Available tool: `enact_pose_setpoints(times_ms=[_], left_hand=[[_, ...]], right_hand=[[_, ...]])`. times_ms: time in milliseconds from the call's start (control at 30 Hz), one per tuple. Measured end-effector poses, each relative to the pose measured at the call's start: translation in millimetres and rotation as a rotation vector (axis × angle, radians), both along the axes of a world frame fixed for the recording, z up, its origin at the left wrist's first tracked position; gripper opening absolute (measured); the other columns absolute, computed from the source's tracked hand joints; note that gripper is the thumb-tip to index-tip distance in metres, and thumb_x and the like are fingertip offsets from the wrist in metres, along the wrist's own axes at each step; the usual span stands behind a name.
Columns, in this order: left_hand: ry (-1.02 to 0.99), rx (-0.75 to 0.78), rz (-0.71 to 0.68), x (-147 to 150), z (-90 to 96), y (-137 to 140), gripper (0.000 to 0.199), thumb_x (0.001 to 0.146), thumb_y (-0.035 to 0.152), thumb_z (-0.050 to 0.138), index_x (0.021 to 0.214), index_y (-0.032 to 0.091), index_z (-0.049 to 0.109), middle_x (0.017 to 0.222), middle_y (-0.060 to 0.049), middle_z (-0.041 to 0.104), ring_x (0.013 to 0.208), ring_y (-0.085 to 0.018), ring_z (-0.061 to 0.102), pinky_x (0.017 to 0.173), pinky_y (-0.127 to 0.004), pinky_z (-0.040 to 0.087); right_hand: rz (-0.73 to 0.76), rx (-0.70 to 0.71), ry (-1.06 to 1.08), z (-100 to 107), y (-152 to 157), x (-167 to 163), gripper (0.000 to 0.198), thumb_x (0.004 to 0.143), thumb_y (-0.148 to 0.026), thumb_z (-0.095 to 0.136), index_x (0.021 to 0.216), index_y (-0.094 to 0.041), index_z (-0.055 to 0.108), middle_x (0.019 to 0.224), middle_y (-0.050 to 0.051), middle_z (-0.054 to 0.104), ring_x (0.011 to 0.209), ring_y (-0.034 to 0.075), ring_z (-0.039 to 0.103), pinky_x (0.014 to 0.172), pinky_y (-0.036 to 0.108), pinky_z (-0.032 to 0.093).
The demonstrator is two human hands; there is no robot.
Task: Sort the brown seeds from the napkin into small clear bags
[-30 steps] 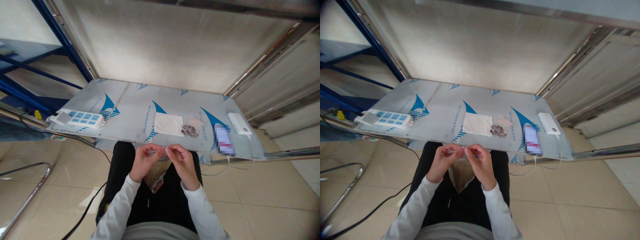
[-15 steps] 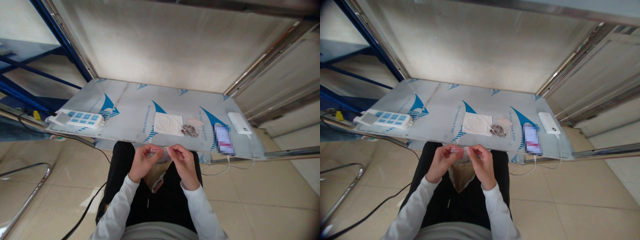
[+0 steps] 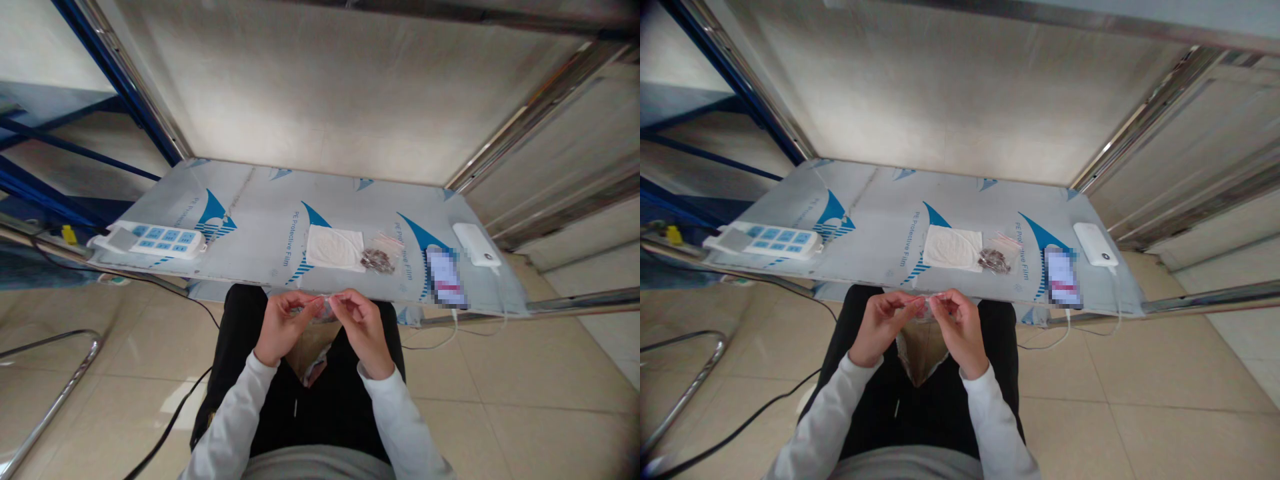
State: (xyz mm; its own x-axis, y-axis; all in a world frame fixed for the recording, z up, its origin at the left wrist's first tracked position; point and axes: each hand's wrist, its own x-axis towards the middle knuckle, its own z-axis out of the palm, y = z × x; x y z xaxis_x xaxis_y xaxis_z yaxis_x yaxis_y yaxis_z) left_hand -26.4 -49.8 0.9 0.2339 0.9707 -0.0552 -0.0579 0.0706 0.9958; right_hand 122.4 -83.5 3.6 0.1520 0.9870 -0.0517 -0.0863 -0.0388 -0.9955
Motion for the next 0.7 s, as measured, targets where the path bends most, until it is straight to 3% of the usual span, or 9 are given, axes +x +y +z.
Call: enact_pose_setpoints(times_ms=[100,200,400,500,567,700], left_hand=[[-0.023,-0.019,-0.018,-2,1.0,1,0.018,0.073,0.031,0.072,0.074,0.013,0.075,0.071,-0.006,0.073,0.066,-0.017,0.067,0.068,-0.027,0.054],[-0.079,-0.087,-0.08,-2,0.8,1,0.024,0.078,0.035,0.066,0.086,0.015,0.076,0.081,-0.008,0.075,0.073,-0.02,0.069,0.077,-0.033,0.055],[0.099,-0.03,-0.007,3,-1.7,2,0.034,0.083,0.042,0.058,0.085,0.014,0.077,0.079,-0.007,0.075,0.077,-0.021,0.069,0.078,-0.031,0.053],[0.128,-0.052,0.09,4,0.2,4,0.044,0.087,0.048,0.049,0.092,0.013,0.075,0.081,-0.008,0.075,0.071,-0.019,0.068,0.076,-0.03,0.053],[0.117,-0.075,0.13,3,1.1,4,0.045,0.086,0.049,0.051,0.097,0.012,0.074,0.084,-0.009,0.075,0.066,-0.017,0.067,0.072,-0.029,0.053],[0.111,-0.074,0.152,-1,-0.8,4,0.044,0.083,0.05,0.054,0.091,0.012,0.074,0.079,-0.008,0.074,0.063,-0.016,0.064,0.067,-0.027,0.052]], right_hand=[[0.104,0.001,-0.007,2,2,2,0.019,0.082,-0.036,0.065,0.09,-0.019,0.067,0.084,0.003,0.07,0.077,0.016,0.063,0.071,0.026,0.049],[0.129,0.016,-0.031,4,4,5,0.018,0.082,-0.036,0.065,0.087,-0.019,0.069,0.082,0.003,0.07,0.075,0.016,0.063,0.071,0.026,0.05],[0.162,-0.07,-0.093,23,13,29,0.026,0.076,-0.042,0.068,0.086,-0.018,0.069,0.073,0.003,0.069,0.057,0.014,0.06,0.049,0.024,0.048],[-0.023,-0.031,-0.11,30,37,63,0.031,0.072,-0.044,0.071,0.088,-0.018,0.068,0.069,0.002,0.069,0.052,0.013,0.061,0.049,0.025,0.05],[-0.207,-0.016,-0.159,23,61,92,0.035,0.071,-0.045,0.071,0.092,-0.018,0.067,0.077,0.003,0.071,0.054,0.012,0.063,0.051,0.025,0.053],[-0.379,-0.168,-0.581,-10,110,143,0.03,0.077,-0.042,0.061,0.09,-0.015,0.065,0.076,0.007,0.071,0.063,0.016,0.068,0.058,0.027,0.055]])
